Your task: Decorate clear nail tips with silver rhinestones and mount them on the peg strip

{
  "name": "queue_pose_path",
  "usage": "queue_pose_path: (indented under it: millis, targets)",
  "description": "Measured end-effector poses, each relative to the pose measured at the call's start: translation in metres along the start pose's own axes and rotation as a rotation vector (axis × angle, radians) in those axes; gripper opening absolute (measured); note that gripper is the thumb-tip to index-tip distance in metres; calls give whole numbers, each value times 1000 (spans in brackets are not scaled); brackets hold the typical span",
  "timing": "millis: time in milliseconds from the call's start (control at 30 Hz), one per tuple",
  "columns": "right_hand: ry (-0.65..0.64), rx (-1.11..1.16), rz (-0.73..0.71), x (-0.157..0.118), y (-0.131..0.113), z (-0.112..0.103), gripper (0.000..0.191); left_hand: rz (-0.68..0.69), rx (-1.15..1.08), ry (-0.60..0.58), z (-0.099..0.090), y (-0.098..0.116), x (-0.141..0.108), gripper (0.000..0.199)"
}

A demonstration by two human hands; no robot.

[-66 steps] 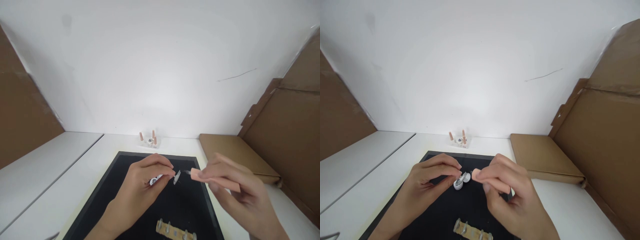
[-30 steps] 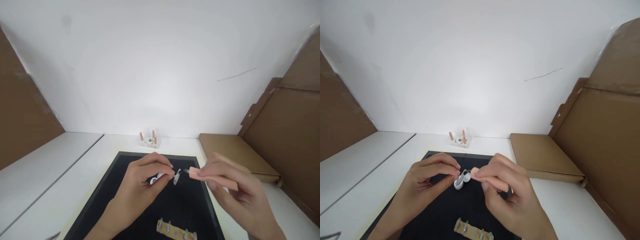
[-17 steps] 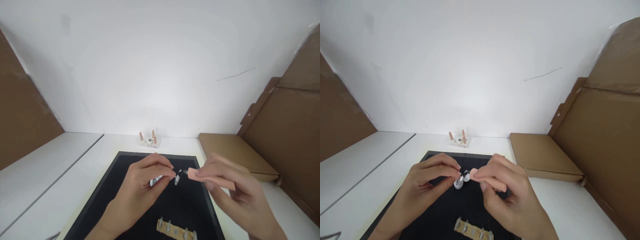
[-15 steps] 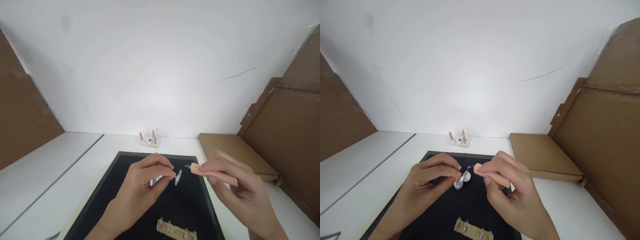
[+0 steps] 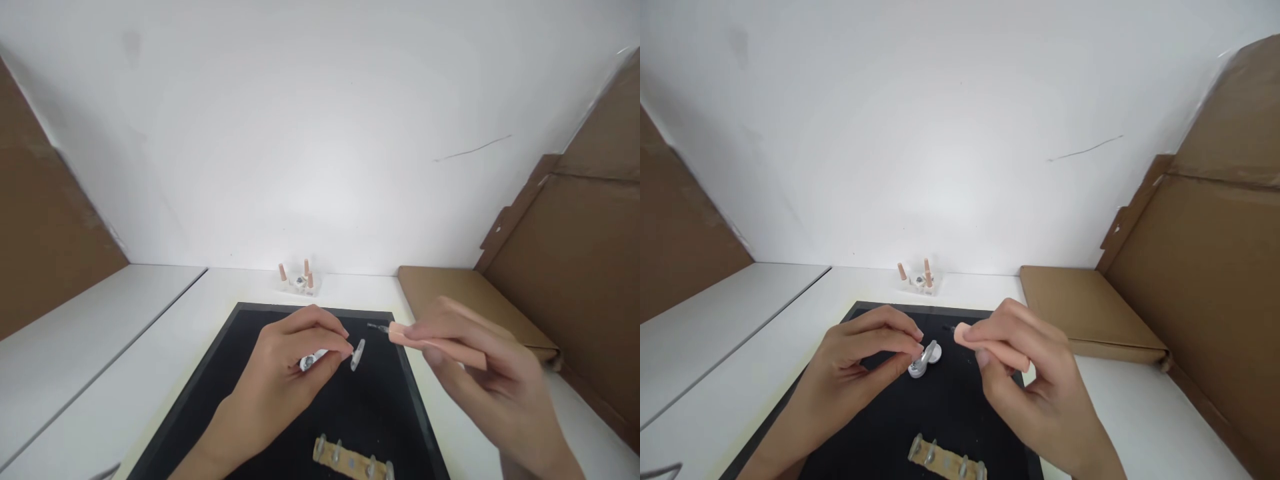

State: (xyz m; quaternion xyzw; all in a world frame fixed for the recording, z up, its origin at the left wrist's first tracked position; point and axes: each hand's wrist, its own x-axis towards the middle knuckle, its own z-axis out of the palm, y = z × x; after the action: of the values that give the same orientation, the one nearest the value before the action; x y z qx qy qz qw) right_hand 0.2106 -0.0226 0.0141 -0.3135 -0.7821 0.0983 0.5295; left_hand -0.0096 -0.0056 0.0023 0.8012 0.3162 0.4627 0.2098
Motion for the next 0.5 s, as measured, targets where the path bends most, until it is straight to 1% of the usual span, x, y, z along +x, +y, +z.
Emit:
queue_pose_path:
  millis: [100, 200, 300, 367, 433, 500]
  targets:
    - [-52, 83, -27, 1, -4, 2, 28, -14, -19, 9, -1, -2, 6, 24]
    - [-88, 132, -10, 2, -7, 4, 33, -45, -54, 17, -1, -1, 12, 23]
    - [-72, 93, -22, 1, -3, 3, 28, -70, -102, 12, 0, 0, 10, 22]
    - [-35, 51, -18, -1, 0, 2, 24, -90, -133, 5, 0, -1, 7, 22]
    - [-7, 35, -21, -2, 0, 2, 24, -99, -161, 7, 0, -1, 5, 22]
    - [-5, 67, -28, -2, -3, 3, 25, -105, -184, 11, 0, -2, 6, 22]
